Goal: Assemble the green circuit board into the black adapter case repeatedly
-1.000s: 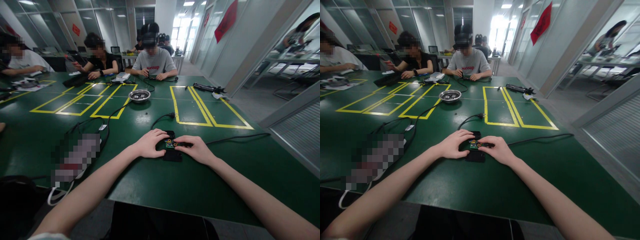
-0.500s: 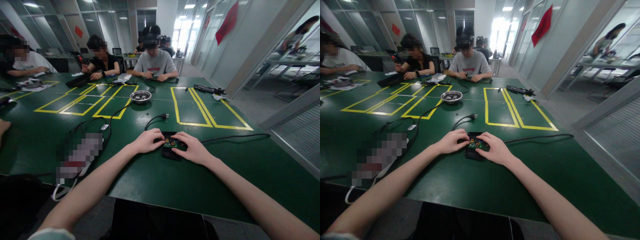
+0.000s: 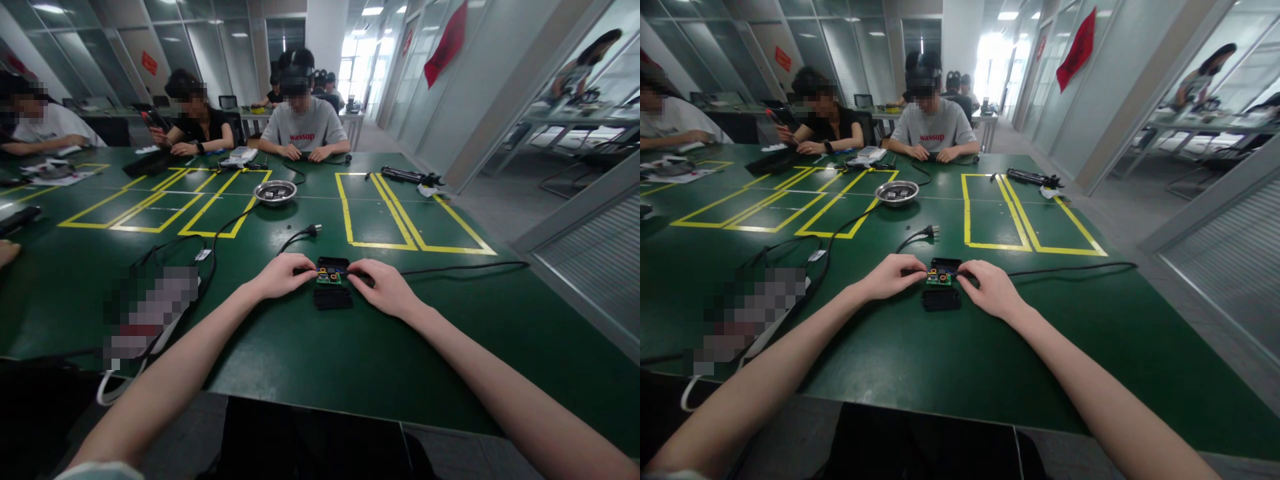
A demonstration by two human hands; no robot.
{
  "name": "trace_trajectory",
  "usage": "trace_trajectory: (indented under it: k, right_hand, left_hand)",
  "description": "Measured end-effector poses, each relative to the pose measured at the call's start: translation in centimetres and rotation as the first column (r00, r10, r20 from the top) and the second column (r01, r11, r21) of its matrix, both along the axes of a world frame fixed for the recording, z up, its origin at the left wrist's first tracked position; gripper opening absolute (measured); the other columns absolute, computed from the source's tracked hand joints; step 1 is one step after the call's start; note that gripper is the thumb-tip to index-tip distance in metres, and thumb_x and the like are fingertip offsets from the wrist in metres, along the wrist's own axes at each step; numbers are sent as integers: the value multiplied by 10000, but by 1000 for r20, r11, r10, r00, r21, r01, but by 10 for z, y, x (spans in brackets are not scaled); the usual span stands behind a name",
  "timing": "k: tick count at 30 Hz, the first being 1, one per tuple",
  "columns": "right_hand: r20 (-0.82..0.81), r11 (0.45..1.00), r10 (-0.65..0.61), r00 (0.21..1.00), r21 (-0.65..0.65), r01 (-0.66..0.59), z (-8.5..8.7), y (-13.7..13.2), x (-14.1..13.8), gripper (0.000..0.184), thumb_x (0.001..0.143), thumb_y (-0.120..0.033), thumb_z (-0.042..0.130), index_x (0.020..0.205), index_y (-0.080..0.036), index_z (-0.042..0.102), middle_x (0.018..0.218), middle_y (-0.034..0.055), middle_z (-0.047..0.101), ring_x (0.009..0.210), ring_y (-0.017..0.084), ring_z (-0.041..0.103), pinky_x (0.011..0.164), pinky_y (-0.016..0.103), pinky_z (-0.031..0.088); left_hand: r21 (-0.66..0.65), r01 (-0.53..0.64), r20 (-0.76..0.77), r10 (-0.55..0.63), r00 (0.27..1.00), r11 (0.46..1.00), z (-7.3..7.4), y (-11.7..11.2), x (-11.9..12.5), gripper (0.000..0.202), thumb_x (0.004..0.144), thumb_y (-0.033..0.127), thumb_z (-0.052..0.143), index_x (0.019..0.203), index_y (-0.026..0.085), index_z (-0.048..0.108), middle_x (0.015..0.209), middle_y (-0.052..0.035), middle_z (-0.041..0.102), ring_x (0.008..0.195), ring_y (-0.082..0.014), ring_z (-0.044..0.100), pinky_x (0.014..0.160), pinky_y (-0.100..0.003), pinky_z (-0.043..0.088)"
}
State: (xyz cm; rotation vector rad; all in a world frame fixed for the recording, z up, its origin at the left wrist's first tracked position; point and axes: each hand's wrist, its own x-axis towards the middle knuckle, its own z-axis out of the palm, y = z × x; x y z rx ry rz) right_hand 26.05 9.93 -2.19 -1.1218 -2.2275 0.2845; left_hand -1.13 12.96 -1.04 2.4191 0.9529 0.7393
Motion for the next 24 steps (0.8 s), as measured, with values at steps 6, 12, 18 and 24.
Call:
trace_trajectory:
  k: [6, 12, 18, 24]
  right_hand:
    - [-62, 995, 100, 993, -19, -102, 13, -9, 12, 222, 991, -332, 561, 996, -220, 752, 867, 64, 758, 689, 199, 665, 651, 343, 553]
    - [-42, 962, 238, 970, -124, -242, 13, -13, 13, 184, 957, -278, 590, 956, -188, 750, 801, 43, 738, 615, 149, 624, 573, 268, 480]
    - [-23, 961, 240, 971, -136, -240, 11, -8, 13, 148, 910, -259, 610, 915, -180, 735, 810, 48, 734, 670, 156, 654, 641, 270, 499]
    - [-4, 964, 205, 979, -175, -203, 13, -10, 10, 134, 886, -267, 605, 889, -189, 713, 759, 29, 709, 599, 137, 605, 594, 258, 454]
  left_hand:
    - [-295, 55, 188, 2, 982, 954, 13, -12, -3, 228, 889, 349, 708, 927, 131, 765, 772, -44, 744, 659, -138, 635, 606, -231, 481]
    - [-440, 143, 139, -90, 986, 886, 15, -18, -3, 264, 851, 369, 740, 912, 114, 774, 777, -50, 734, 654, -119, 608, 601, -213, 466]
    - [-365, 59, 6, -61, 998, 929, 11, -17, 0, 252, 882, 356, 701, 952, 127, 783, 750, -25, 718, 590, -96, 534, 565, -199, 402]
    - [-188, 14, -62, -26, 998, 982, 10, -16, 0, 195, 884, 320, 689, 922, 156, 788, 764, -17, 728, 603, -104, 545, 581, -209, 391]
